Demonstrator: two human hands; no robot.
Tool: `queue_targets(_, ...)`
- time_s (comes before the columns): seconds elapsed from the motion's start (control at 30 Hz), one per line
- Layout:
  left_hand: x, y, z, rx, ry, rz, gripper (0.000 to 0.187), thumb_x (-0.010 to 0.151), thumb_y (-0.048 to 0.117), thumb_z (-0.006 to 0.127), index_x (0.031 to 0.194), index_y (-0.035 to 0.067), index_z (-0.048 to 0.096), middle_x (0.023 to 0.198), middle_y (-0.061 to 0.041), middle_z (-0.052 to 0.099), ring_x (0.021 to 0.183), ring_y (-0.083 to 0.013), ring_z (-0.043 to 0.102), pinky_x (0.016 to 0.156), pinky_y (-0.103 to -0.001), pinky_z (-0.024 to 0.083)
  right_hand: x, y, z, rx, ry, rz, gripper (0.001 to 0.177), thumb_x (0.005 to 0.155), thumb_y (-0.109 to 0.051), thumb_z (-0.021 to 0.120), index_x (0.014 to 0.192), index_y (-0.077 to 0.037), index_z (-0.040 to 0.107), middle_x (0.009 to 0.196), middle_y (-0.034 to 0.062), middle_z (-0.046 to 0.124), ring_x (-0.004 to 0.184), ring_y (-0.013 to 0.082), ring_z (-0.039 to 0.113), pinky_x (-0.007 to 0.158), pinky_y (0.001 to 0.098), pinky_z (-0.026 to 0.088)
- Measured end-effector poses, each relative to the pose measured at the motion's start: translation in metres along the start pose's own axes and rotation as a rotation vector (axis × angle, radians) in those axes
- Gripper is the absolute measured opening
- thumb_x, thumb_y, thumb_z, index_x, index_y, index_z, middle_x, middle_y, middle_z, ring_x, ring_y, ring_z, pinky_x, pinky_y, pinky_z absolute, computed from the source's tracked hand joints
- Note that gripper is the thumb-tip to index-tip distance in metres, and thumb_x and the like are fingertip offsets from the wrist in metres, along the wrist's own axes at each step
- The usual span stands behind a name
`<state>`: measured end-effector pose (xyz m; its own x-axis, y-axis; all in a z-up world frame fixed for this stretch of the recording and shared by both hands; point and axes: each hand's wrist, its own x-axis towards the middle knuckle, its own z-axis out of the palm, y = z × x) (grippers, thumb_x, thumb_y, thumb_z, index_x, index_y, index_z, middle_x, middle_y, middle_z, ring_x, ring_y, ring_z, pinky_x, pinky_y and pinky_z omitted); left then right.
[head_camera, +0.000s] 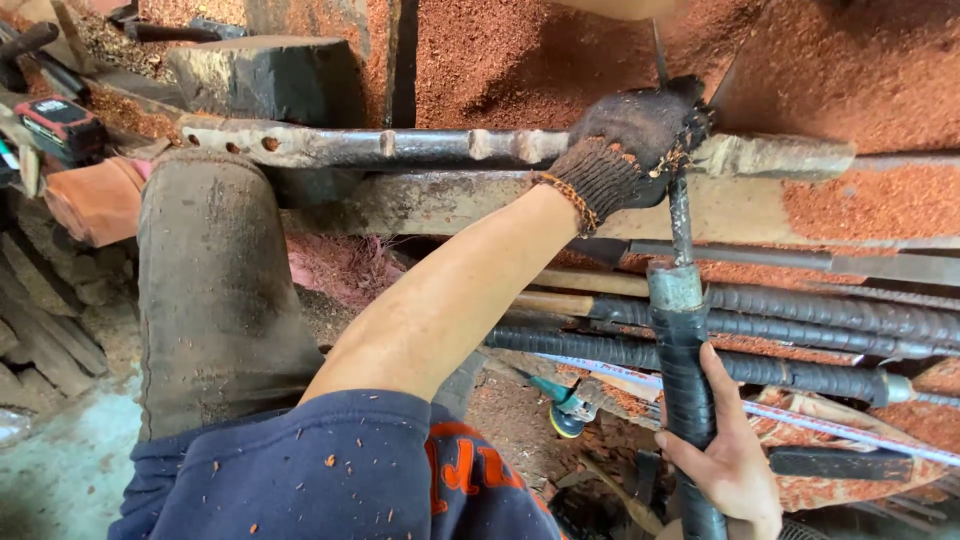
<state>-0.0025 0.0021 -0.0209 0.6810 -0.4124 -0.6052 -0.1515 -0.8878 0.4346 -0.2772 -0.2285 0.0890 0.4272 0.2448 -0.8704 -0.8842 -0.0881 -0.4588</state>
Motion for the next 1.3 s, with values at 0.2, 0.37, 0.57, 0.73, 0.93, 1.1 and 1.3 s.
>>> queue_targets(0.2,0.001,-0.001,0.000,0.023,0.023,0.055,0.027,0.081,0.022,0.071,0.104,0.010,0.068,0.097,-0.019,0.073,0.092,-0.0385,0.071,0.076,-0.050,0.060,0.004,0.012,0.024,0.085,0.031,-0.084,0.114,0.070,0.017,0.069,0.166,-0.018,0.018,0.098,0.0101,0.062,0.082,0.0159,0.061,0.071,0.0318,0.055)
queue_targets(0.37,-0.003,-0.005,0.009,0.028,-0.005,0.026,0.039,0.084,0.020,0.067,0.118,0.005,0.057,0.092,-0.020,0.072,0.084,-0.0368,0.072,0.070,-0.049,0.060,0.000,-0.004,0.028,0.092,0.009,-0.214,0.111,0.070,0.015,0.071,0.165,-0.012,0.020,0.109,0.0073,0.059,0.088,0.0137,0.059,0.078,0.0285,0.052)
queue_targets(0.57,0.011,0.021,0.004,0.068,0.084,0.164,0.022,0.079,0.021,0.067,0.099,0.010,0.067,0.096,-0.018,0.072,0.089,-0.0396,0.069,0.074,-0.050,0.059,-0.021,-0.040,-0.027,-0.051,-0.002,-0.019,0.115,0.068,0.012,0.075,0.165,-0.019,0.022,0.098,0.0051,0.060,0.081,0.0138,0.058,0.072,0.0276,0.052)
queue_targets(0.73,0.009,0.030,-0.010,-0.032,-0.041,-0.036,0.028,0.086,0.024,0.064,0.108,0.007,0.064,0.101,-0.019,0.071,0.093,-0.0364,0.070,0.080,-0.047,0.059,-0.015,-0.058,-0.065,-0.187,-0.043,0.075,0.116,0.074,0.010,0.080,0.170,-0.024,0.023,0.100,0.0072,0.062,0.081,0.0162,0.057,0.071,0.0311,0.054)
queue_targets(0.93,0.095,-0.077,0.228,0.070,0.325,0.154,0.034,0.085,0.032,0.063,0.106,0.006,0.066,0.097,-0.018,0.073,0.090,-0.0324,0.073,0.080,-0.051,0.058,0.004,-0.037,-0.107,-0.303,-0.110,-0.047,0.118,0.069,0.011,0.080,0.168,-0.018,0.025,0.117,0.0062,0.062,0.095,0.0142,0.059,0.082,0.0293,0.050)
queue_targets(1.1,0.033,-0.001,0.058,-0.056,0.087,-0.002,0.029,0.094,0.029,0.060,0.108,0.004,0.063,0.099,-0.019,0.071,0.093,-0.0328,0.071,0.083,-0.045,0.056,0.014,-0.012,-0.125,-0.153,-0.199,-0.075,0.124,0.073,0.014,0.083,0.177,-0.019,0.022,0.112,0.0124,0.067,0.096,0.0184,0.064,0.085,0.0315,0.055)
queue_targets(1.3,0.007,0.038,-0.023,-0.109,-0.053,-0.133,0.038,0.079,0.020,0.070,0.111,0.002,0.059,0.100,-0.023,0.069,0.096,-0.0388,0.070,0.082,-0.048,0.058,0.015,-0.040,-0.090,-0.179,-0.074,0.083,0.118,0.063,0.015,0.076,0.163,-0.022,0.028,0.110,0.0072,0.064,0.093,0.0158,0.061,0.085,0.0295,0.050)
